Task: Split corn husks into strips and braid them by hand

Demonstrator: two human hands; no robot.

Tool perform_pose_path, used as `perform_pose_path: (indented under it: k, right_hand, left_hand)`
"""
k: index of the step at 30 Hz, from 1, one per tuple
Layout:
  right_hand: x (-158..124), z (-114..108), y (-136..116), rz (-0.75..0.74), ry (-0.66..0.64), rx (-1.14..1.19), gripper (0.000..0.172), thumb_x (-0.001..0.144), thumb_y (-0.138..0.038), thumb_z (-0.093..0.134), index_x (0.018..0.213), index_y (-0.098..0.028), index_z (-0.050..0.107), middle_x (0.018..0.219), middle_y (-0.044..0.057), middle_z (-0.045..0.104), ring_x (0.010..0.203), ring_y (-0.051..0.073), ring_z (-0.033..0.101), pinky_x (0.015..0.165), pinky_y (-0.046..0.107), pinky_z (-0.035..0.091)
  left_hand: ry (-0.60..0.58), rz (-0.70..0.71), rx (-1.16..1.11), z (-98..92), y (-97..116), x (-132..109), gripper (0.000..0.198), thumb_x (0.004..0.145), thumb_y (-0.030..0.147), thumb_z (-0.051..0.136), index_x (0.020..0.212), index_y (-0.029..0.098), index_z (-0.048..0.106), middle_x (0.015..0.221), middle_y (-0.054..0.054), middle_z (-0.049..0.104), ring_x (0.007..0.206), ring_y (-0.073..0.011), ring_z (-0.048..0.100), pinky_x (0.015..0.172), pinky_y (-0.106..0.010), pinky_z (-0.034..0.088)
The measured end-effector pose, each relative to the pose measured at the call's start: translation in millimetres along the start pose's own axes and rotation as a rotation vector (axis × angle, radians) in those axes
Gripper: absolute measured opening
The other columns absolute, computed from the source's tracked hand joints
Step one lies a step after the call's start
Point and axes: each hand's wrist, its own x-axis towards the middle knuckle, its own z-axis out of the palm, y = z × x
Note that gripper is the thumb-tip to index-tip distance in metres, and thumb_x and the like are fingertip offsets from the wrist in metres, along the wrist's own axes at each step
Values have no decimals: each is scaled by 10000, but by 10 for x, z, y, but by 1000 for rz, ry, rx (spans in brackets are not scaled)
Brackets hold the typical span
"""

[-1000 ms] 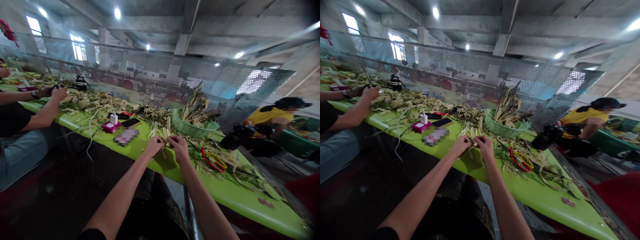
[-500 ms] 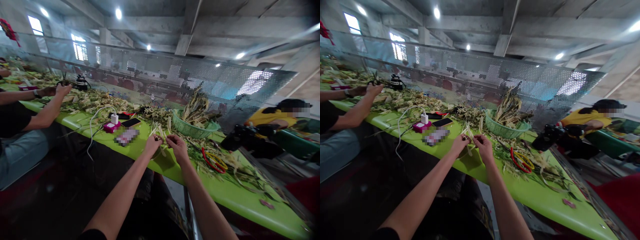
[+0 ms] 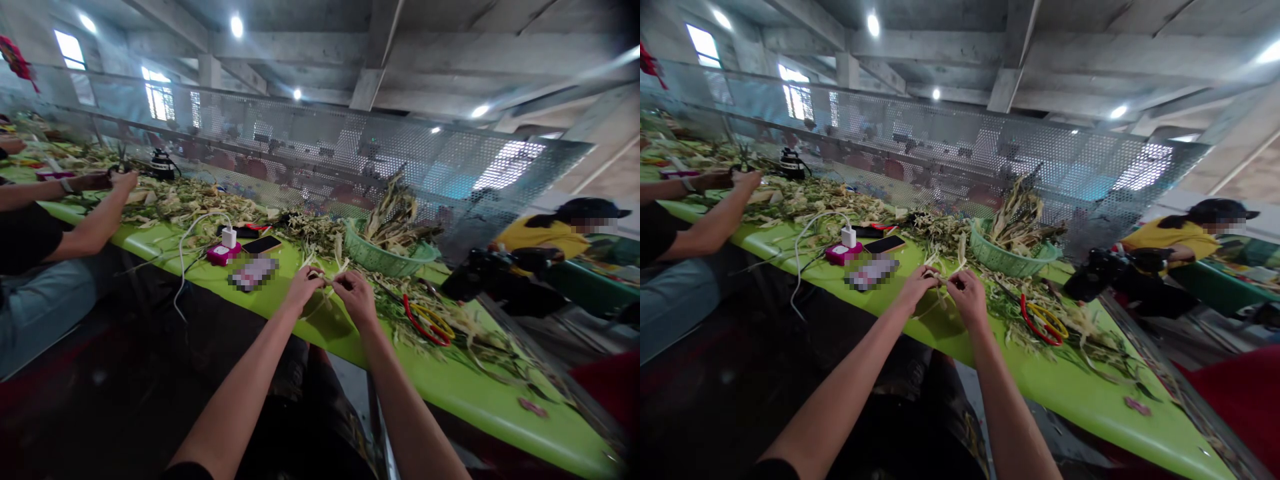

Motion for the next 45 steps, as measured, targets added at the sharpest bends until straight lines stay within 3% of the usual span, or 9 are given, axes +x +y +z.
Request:
perform_pose_path:
  k: [7,18,22,29,33,36,41,45]
  right_hand:
    - [2,10,21,3,6,-24,101,774,-264,609,688,-213,620,719,18,563,699,179,543,657,301,423]
    - [-8,24,10,8,40,-20,138,825,-313,593,799,-202,672,784,43,617,735,198,574,672,312,440]
    - [-11,28,0,18,49,1,153,830,-323,590,816,-200,680,789,46,622,728,197,573,671,315,447]
    - [-10,39,-25,1,-38,82,189,829,-365,620,937,-223,683,867,53,629,760,201,603,722,336,492]
    - [-3,34,-30,16,17,69,151,846,-347,593,880,-223,671,856,57,621,753,199,604,709,333,498]
    - [-4,25,-51,11,16,47,115,835,-315,600,863,-226,667,843,54,617,736,197,602,705,335,503]
    - [-13,10,-93,-25,2,-11,98,818,-266,609,865,-221,682,836,58,613,716,199,595,689,332,495]
    - [-18,14,-90,-57,-53,-55,212,832,-278,606,1027,-266,688,1013,74,646,830,221,618,738,334,490]
  left_hand:
    - [-37,-28,-150,13,76,-46,116,730,214,590,800,154,662,770,-37,656,738,-144,624,742,-274,499]
    - [-86,53,158,31,80,-66,140,713,222,633,840,166,620,776,-11,626,720,-132,596,704,-254,480]
    - [-47,120,342,18,80,-48,159,696,201,658,848,162,633,742,-3,623,714,-134,584,686,-245,441]
    - [-6,279,340,28,59,-28,181,668,136,654,828,171,578,779,12,601,770,-128,569,726,-235,431]
    - [-65,182,210,54,93,-70,99,731,238,623,787,180,566,732,20,568,708,-116,549,681,-230,449]
    - [-84,108,144,58,121,-95,172,764,343,609,751,182,552,709,17,559,680,-114,544,646,-227,458]
    - [-56,145,222,39,124,-104,142,770,318,593,798,178,594,715,8,597,674,-118,572,664,-234,460]
    - [-63,158,194,33,116,-105,127,777,294,574,817,176,598,733,-1,602,675,-120,576,671,-241,463]
